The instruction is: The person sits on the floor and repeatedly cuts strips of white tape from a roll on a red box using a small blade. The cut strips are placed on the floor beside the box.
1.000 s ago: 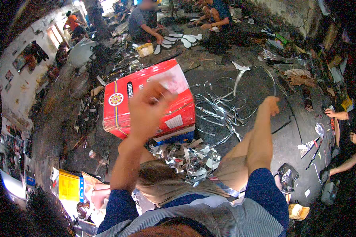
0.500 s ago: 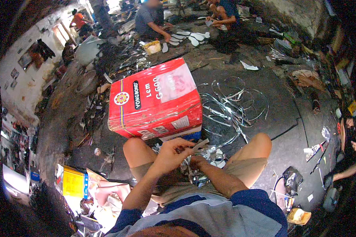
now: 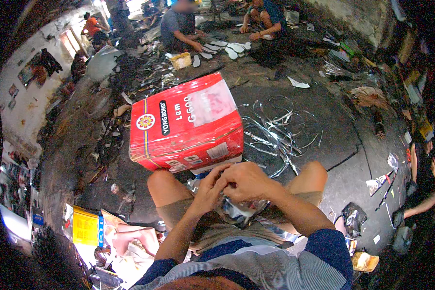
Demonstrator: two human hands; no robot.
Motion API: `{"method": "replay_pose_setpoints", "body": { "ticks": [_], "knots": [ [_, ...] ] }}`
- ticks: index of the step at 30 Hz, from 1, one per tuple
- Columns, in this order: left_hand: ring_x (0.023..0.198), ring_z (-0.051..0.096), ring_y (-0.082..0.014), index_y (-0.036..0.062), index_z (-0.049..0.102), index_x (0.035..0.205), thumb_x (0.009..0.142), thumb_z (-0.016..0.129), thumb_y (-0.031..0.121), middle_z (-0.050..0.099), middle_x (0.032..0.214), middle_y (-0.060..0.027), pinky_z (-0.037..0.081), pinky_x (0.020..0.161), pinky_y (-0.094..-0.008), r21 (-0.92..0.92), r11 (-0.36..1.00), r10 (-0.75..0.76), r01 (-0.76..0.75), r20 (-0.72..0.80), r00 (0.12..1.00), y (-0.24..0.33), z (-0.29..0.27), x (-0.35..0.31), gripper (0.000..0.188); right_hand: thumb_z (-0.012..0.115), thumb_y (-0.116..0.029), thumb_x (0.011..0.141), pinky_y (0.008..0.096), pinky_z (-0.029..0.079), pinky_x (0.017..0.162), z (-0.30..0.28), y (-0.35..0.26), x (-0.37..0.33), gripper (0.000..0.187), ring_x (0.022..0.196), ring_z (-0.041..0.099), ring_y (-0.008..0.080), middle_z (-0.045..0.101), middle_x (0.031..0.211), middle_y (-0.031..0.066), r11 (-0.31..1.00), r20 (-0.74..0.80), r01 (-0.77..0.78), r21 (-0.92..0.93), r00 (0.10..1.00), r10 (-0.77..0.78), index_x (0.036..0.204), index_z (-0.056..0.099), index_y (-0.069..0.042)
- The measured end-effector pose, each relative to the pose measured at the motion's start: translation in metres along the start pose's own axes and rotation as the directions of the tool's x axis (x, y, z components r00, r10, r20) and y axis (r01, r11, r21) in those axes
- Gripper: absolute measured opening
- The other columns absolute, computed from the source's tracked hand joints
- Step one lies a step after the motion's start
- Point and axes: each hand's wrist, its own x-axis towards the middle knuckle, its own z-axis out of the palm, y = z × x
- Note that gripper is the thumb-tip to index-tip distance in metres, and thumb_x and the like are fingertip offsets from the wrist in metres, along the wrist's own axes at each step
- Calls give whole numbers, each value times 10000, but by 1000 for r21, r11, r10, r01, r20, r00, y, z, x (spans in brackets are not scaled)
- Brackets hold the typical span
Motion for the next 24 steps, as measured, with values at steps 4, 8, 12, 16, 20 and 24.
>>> {"method": "replay_pose_setpoints", "body": {
  "ticks": [4,8,12,16,20,24],
  "knots": [
    [694,526,-69,5,667,1014,1041,556,227,598,751,-16,436,628,-248,34,998,48,-47,-46,998,8,-2,-12,250,615,-125,796,361,488,625,-30,-11,8,122,630,613,219,621,695,127,966,-197,-26,258,977,79,774,639,-8],
    [626,529,-89,-3,666,953,1032,592,243,577,676,-27,433,574,-273,51,998,52,-48,-92,994,-3,-3,-23,269,615,-84,788,238,387,543,-67,-12,16,103,582,508,84,591,686,23,587,-340,44,809,849,404,704,622,-25],
    [605,618,-266,4,677,947,1017,596,250,600,693,-155,478,570,-353,414,890,267,-193,-129,955,1,0,-31,268,621,-138,808,238,394,530,-93,-13,27,156,562,508,90,544,642,4,571,-316,-18,820,818,481,694,617,-33],
    [681,650,-342,29,690,940,979,618,192,652,782,-163,502,587,-395,670,714,387,-201,-140,911,28,-6,-30,182,628,-146,819,242,401,523,-106,-1,21,166,563,516,89,553,640,5,599,-294,-47,799,839,458,697,629,-33],
    [731,661,-339,35,696,908,923,636,128,663,786,-156,513,659,-427,801,581,502,-143,-215,838,53,-31,-37,112,630,-170,856,281,400,516,-117,22,8,216,558,515,92,580,637,-11,804,-531,-192,562,662,529,678,634,-46],
    [919,651,-373,64,718,922,835,674,142,698,895,-151,500,812,-464,782,606,39,148,-215,976,56,-46,-49,124,566,-198,886,279,349,556,-181,79,-44,263,597,440,68,502,627,-41,902,-623,-395,177,664,413,667,562,-51]
  ]
}}
